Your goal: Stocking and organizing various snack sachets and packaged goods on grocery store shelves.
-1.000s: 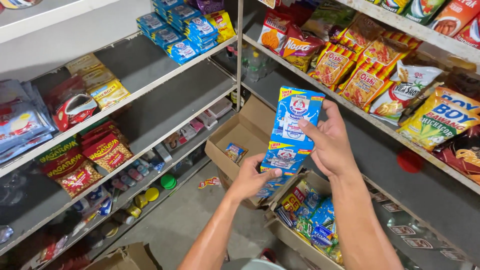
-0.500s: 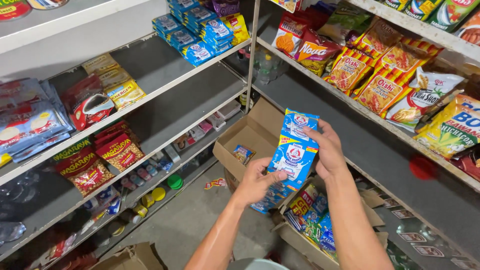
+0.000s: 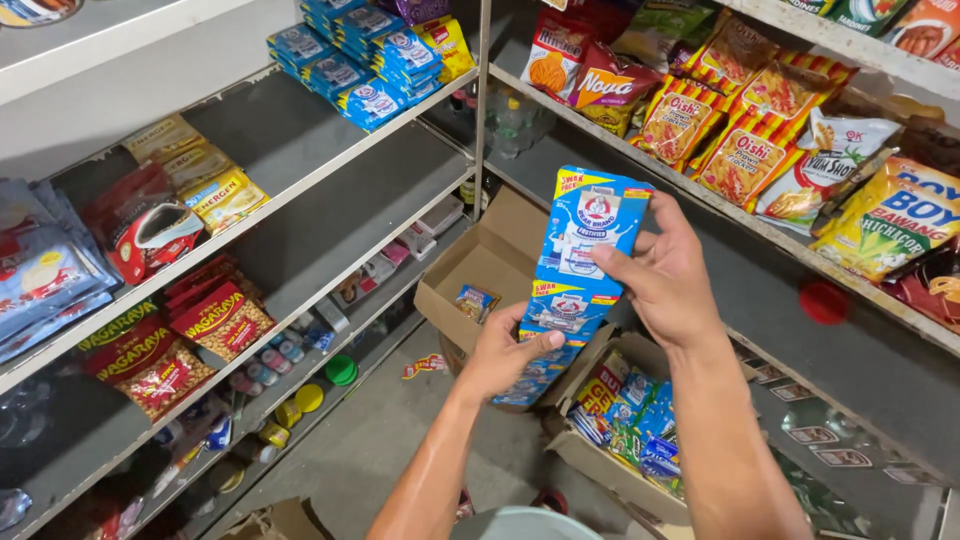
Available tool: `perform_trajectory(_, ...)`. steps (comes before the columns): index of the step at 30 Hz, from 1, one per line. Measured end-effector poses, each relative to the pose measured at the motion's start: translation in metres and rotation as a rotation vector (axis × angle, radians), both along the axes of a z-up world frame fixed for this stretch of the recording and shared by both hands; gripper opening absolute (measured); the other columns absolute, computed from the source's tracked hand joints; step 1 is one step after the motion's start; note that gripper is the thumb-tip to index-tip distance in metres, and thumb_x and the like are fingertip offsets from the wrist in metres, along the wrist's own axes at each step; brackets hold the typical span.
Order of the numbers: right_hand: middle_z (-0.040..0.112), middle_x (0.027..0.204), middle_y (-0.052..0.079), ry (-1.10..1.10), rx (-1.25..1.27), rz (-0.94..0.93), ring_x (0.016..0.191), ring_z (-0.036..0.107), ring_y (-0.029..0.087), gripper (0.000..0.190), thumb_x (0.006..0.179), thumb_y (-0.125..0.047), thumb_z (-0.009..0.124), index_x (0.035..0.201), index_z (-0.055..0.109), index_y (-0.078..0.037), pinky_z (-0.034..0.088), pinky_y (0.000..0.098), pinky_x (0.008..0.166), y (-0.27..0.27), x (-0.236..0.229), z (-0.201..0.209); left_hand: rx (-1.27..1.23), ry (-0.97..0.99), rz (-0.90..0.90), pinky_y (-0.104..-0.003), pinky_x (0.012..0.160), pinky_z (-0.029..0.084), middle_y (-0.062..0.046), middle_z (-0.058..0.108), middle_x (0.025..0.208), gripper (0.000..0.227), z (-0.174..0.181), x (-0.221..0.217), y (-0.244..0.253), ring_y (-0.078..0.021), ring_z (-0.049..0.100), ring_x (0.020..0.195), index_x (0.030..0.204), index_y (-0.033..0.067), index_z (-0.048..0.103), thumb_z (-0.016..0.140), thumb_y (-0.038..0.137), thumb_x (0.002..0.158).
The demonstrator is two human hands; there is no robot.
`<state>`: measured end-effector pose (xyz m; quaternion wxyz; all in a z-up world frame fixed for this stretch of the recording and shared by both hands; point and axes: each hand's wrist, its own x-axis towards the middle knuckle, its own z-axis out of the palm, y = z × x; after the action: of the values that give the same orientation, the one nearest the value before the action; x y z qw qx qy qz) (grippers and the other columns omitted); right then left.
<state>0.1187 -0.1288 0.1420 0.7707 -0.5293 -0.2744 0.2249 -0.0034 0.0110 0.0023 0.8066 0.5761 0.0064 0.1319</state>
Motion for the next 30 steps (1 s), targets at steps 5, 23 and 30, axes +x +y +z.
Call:
perform_trajectory(5, 0.073, 0.113, 0.019, -0.093, -0.041, 0.008, 0.100, 0.074, 0.023, 0.061, 0.089, 0.006, 0.072, 0.141, 0.041, -0.006, 0.064, 0.0376, 0.085, 0.007, -0.007, 0.008, 0.031, -0.074, 0.025, -0.030, 0.092, 0.057, -0.005, 0.074, 0.113, 0.040, 0.021, -0.004, 0.009, -0.0095, 0.068, 0.102, 0.122, 0.0006, 0.065, 0.081, 0.015, 0.088)
perform_trajectory(23, 0.072, 0.117, 0.018, -0.055, 0.086, -0.101, 0.106, 0.073, 0.024, 0.051, 0.091, 0.006, 0.071, 0.135, 0.049, -0.003, 0.062, 0.0418, 0.092, 0.012, -0.006, 0.020, 0.176, -0.097, 0.109, -0.028, 0.082, 0.057, -0.007, 0.076, 0.098, 0.025, 0.055, 0.012, 0.032, -0.0091, 0.067, 0.089, 0.109, -0.0018, 0.071, 0.078, 0.018, 0.095)
perform_trajectory(30, 0.073, 0.119, 0.016, -0.187, 0.062, -0.069, 0.107, 0.073, 0.023, 0.051, 0.091, 0.004, 0.074, 0.136, 0.051, -0.001, 0.063, 0.0403, 0.095, 0.009, -0.006, 0.053, 0.212, -0.130, 0.012, -0.035, 0.100, 0.055, -0.006, 0.069, 0.122, 0.077, -0.007, 0.021, 0.049, -0.0154, 0.066, 0.113, 0.135, 0.0012, 0.052, 0.093, 0.006, 0.070)
